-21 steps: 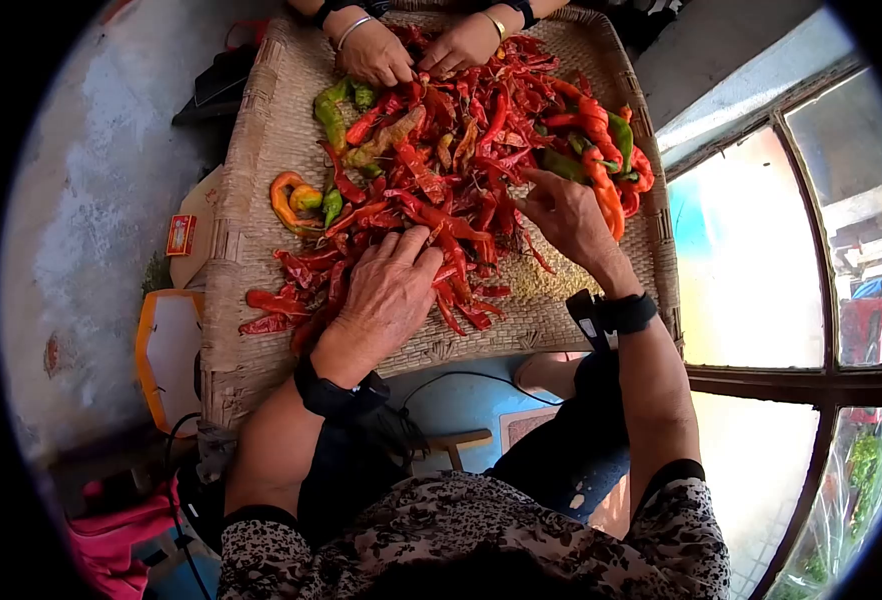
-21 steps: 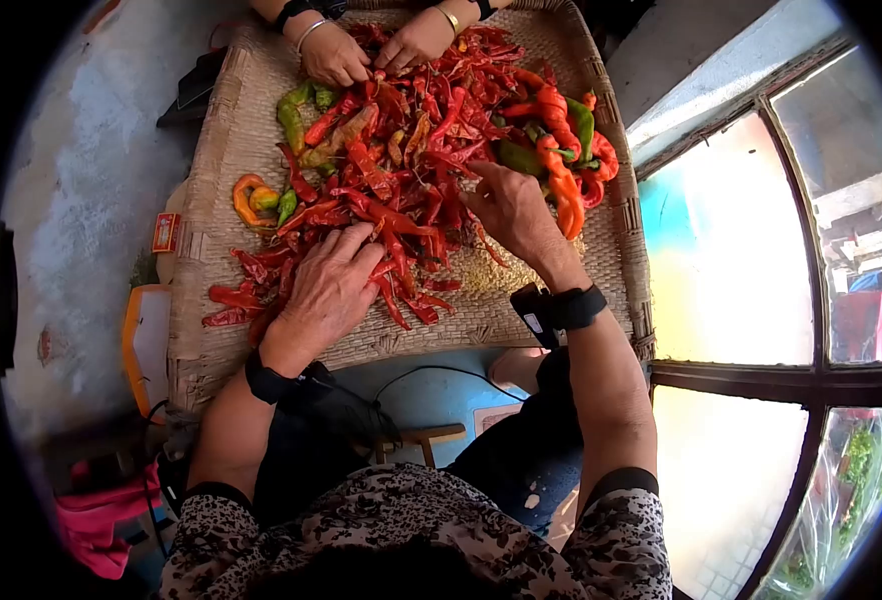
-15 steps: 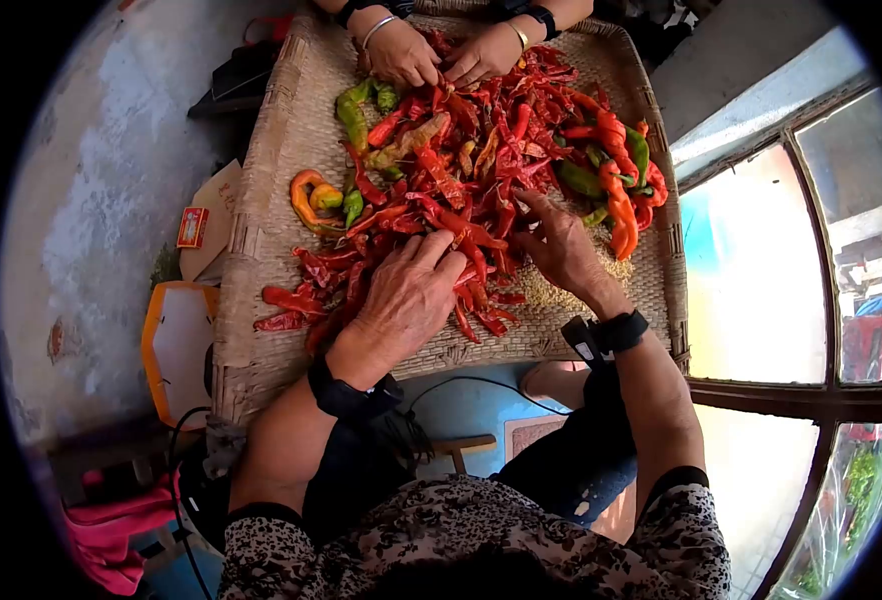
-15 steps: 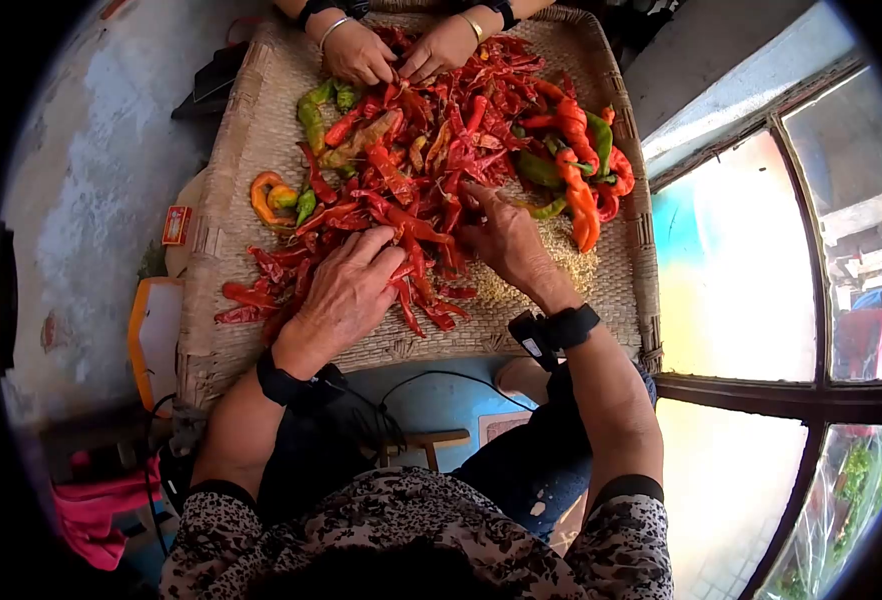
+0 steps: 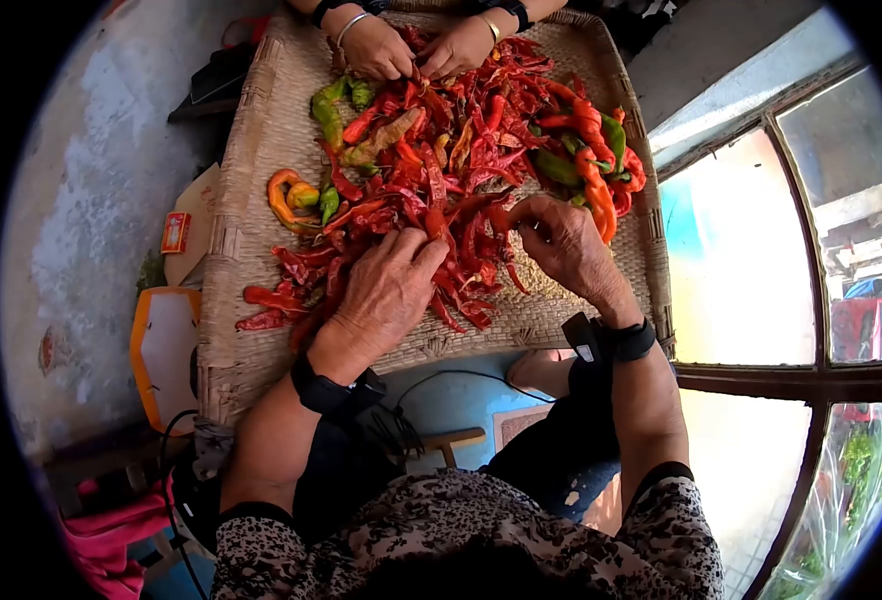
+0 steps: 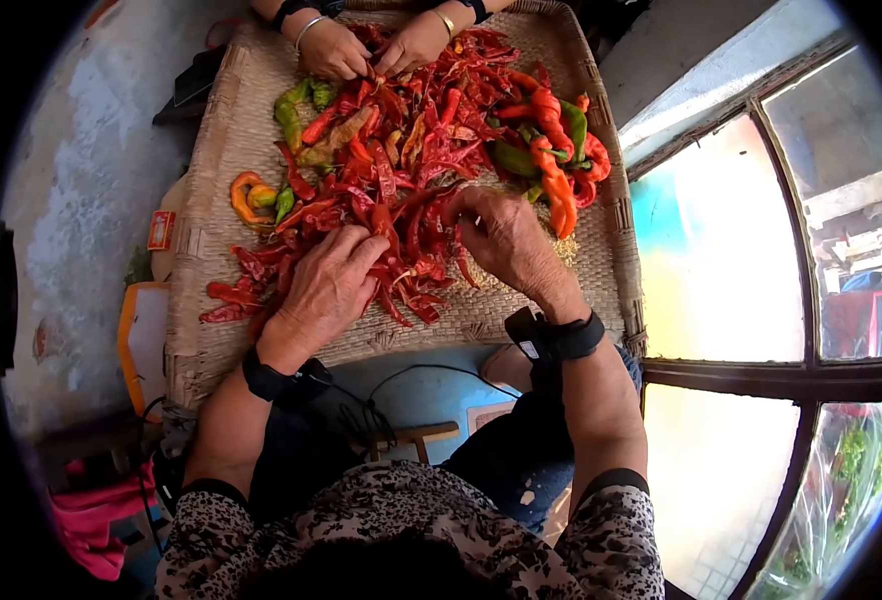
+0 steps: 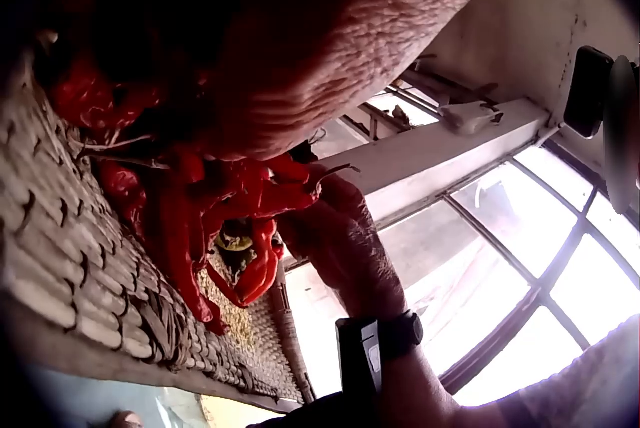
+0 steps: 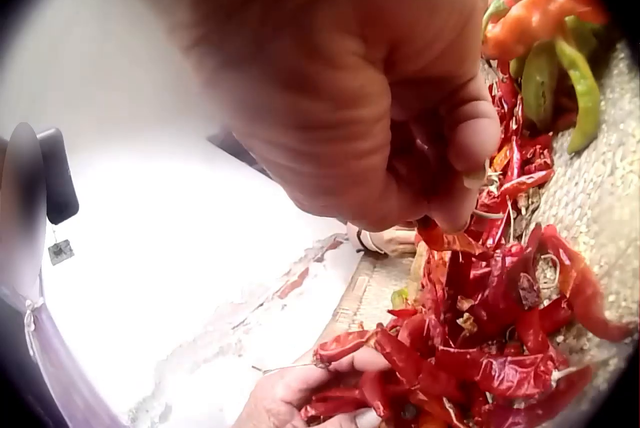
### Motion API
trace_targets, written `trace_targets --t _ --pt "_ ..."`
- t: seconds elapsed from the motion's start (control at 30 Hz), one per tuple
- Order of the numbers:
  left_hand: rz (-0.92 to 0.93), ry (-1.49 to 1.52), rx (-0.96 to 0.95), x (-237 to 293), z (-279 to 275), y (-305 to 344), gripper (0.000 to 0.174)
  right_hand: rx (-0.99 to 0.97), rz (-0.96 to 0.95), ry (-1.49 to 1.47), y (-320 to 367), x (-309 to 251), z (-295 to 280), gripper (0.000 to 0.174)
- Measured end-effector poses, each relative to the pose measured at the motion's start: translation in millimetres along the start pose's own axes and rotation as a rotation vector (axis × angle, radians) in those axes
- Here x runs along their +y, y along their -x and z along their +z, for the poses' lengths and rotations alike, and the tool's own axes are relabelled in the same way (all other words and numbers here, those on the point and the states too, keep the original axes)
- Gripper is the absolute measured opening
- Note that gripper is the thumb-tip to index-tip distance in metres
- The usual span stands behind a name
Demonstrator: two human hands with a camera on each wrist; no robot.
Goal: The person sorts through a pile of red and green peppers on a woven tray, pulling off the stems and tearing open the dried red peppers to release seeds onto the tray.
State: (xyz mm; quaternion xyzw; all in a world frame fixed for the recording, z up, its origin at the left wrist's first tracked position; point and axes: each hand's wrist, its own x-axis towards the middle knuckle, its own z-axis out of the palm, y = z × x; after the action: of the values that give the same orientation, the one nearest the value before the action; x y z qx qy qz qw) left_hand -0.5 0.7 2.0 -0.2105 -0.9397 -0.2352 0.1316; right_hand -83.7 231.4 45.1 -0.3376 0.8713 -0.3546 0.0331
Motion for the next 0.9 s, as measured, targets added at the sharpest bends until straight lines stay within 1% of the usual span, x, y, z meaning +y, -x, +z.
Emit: trace_targets --t 0.07,0.1,0.13,0.2,0.23,0.3,0.33,0.4,0.47,0.53,0.57,0.6,0.67,0.7,0.73,0.77,0.8,0.87,0.9 --pt "0.017 -0.006 0.005 -0.5 0.4 0.1 0.041 0.1 0.107 -0.11 0.5 5.2 -8.1 0.019" --pt "0.024 -0.012 0.006 -0.6 -0.3 0.1 0.039 0.186 0.093 -0.217 -0.6 7.9 -7.8 0.017" --pt "0.031 -0.017 0.008 -0.6 -0.3 0.2 0.037 0.198 0.098 -0.25 -1.2 9.1 -11.1 0.015" --pt "0.034 -0.022 0.004 -0.9 1.2 1.0 0.036 0.157 0.126 -0.496 1.6 6.7 -13.8 0.015" --pt "0.034 -0.03 0.005 -1.0 1.8 1.1 0.035 0.161 0.13 -0.496 3.0 7.9 -14.7 0.015" --pt "0.035 -0.032 -0.005 -0.5 1.0 0.8 0.035 -0.025 0.105 -0.697 4.2 11.4 -17.8 0.017" --pt "0.032 -0.036 -0.01 -0.3 0.5 0.9 0.035 -0.024 0.108 -0.698 4.7 11.4 -20.7 0.017" --pt "0.035 -0.04 -0.016 -0.5 0.6 1.2 0.035 -0.3 0.231 -0.601 4.3 10.4 -27.3 0.017" --pt "0.039 -0.043 -0.022 -0.3 1.0 1.2 0.034 -0.3 0.253 -0.565 0.4 21.0 -25.0 0.018" --pt "0.041 -0.055 -0.025 -0.8 0.8 1.3 0.035 0.149 0.059 -0.94 -7.9 24.7 -19.4 0.021" --pt "0.04 -0.054 -0.027 -1.0 0.6 1.6 0.035 0.335 0.035 -1.032 -13.5 25.6 -18.6 0.033" --pt "0.037 -0.048 -0.033 -0.9 0.5 1.6 0.035 0.333 0.036 -1.031 -16.4 25.3 -16.6 0.033" --pt "0.039 -0.042 -0.04 -0.1 0.7 1.2 0.035 0.484 0.118 -0.65 -19.0 27.8 -14.0 0.043" --pt "0.039 -0.045 -0.044 -0.2 0.5 1.2 0.035 0.386 0.087 -0.331 -17.3 33.9 -13.0 0.051" --pt "0.038 -0.047 -0.051 -0.4 0.1 1.7 0.035 0.226 0.111 -0.125 -16.0 39.4 -11.7 0.047" --pt "0.04 -0.047 -0.054 -0.1 -0.6 1.7 0.035 0.056 0.195 0.032 -12.1 43.4 -8.8 0.045" --pt "0.042 -0.049 -0.055 0.4 -1.4 1.2 0.036 -0.116 0.275 0.19 -10.7 31.9 -5.1 0.043" --pt "0.042 -0.05 -0.058 0.3 -1.3 1.8 0.036 -0.078 0.222 0.203 -2.5 29.2 14.3 0.033" --pt "0.043 -0.048 -0.062 0.2 -1.1 1.9 0.036 -0.07 0.226 0.121 -1.0 25.7 22.5 0.032"
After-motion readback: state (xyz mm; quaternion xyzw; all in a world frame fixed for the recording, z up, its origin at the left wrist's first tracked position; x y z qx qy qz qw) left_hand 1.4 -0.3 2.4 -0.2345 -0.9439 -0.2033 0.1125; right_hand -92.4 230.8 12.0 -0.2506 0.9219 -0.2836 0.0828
